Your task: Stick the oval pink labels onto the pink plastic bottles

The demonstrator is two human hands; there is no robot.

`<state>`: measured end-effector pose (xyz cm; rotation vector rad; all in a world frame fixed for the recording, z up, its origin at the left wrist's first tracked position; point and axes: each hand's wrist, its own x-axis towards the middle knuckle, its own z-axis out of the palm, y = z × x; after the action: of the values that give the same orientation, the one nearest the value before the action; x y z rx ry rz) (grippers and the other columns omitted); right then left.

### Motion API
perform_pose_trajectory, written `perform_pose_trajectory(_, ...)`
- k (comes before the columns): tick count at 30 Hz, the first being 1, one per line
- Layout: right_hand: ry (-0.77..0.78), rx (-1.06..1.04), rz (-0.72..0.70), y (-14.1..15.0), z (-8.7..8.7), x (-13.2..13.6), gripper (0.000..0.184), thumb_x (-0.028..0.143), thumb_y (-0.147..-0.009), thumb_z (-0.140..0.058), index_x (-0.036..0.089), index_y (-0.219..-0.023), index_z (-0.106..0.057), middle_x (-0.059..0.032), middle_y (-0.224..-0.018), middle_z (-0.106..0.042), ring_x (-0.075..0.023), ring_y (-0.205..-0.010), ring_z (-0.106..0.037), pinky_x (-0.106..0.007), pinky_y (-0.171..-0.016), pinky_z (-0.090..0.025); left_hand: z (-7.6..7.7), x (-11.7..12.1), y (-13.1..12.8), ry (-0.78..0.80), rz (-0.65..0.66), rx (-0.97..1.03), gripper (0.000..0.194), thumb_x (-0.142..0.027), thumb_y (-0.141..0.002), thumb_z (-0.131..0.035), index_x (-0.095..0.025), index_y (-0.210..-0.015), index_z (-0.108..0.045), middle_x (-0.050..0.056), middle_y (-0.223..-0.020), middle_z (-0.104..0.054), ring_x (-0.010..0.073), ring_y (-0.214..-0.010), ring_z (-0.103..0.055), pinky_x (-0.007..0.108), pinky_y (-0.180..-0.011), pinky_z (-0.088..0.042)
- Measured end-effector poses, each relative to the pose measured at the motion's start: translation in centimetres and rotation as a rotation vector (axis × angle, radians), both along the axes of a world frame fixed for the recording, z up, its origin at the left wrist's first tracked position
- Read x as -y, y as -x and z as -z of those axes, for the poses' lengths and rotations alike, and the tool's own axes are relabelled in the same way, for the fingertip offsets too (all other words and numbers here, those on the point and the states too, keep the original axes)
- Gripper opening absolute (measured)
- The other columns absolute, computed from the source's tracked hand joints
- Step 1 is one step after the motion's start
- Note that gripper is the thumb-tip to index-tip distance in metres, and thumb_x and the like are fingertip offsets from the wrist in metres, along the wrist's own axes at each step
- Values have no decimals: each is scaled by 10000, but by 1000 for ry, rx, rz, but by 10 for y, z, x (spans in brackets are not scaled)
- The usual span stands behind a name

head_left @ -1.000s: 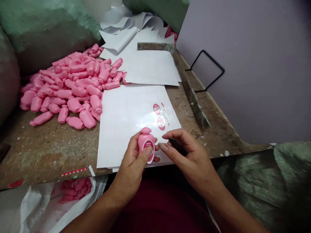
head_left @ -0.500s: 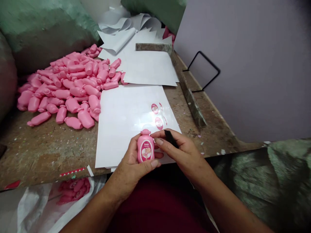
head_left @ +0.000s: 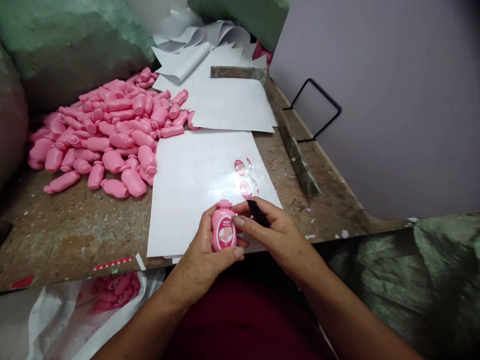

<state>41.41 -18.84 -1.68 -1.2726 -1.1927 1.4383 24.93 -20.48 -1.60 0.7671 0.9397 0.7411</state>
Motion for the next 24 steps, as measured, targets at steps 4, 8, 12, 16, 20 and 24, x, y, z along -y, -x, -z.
perform_pose_trajectory(4,15,-3,-35,0,-2,0,170,348,-825,-678,200,-904,-708,-14,-881,-718,-172,-826,-659,-295,-767,-530,-1,1,0,-14,-5,-40,671,-213,-801,-744,-298,-1366,-393,37,-1266,-567,125,-905,-598,250,-743,-529)
perform_pose_trajectory(8,45,-45,-13,1,-2,1,206,385,-810,-709,204,-905,-676,-3,-856,-692,-153,-747,-641,-274,-691,-520,-3,1,-1,-55,4,-80,657,-215,-805,-736,-306,-1363,-402,16,-1165,-588,120,-868,-576,256,-757,-510)
perform_pose_trajectory(12,48,-88,-13,0,-2,2,182,354,-814,-709,212,-923,-680,16,-835,-656,-137,-732,-613,-261,-691,-505,-2,0,-2,-50,-6,-84,651,-221,-800,-739,-303,-1354,-406,3,-1082,-579,111,-822,-551,257,-739,-505)
perform_pose_trajectory(16,33,-45,-43,-4,-3,1,147,315,-829,-684,219,-936,-713,12,-838,-662,-149,-775,-611,-282,-758,-503,0,0,-2,6,-10,-26,694,-205,-779,-756,-307,-1368,-403,16,-1154,-582,126,-879,-580,256,-738,-515)
perform_pose_trajectory(20,7,-14,-52,-5,-3,-1,160,322,-856,-661,225,-963,-730,-2,-916,-712,-171,-869,-643,-298,-821,-498,-3,-3,1,114,-21,63,746,-160,-727,-802,-273,-1372,-444,50,-1243,-588,141,-961,-609,246,-785,-514)
perform_pose_trajectory(24,-4,13,-24,-4,0,-2,181,353,-862,-666,224,-976,-722,-12,-976,-729,-185,-919,-658,-312,-841,-498,-7,-8,2,245,-60,231,469,-394,-891,-673,-199,-1297,-542,113,-1243,-612,173,-922,-653,267,-746,-543)
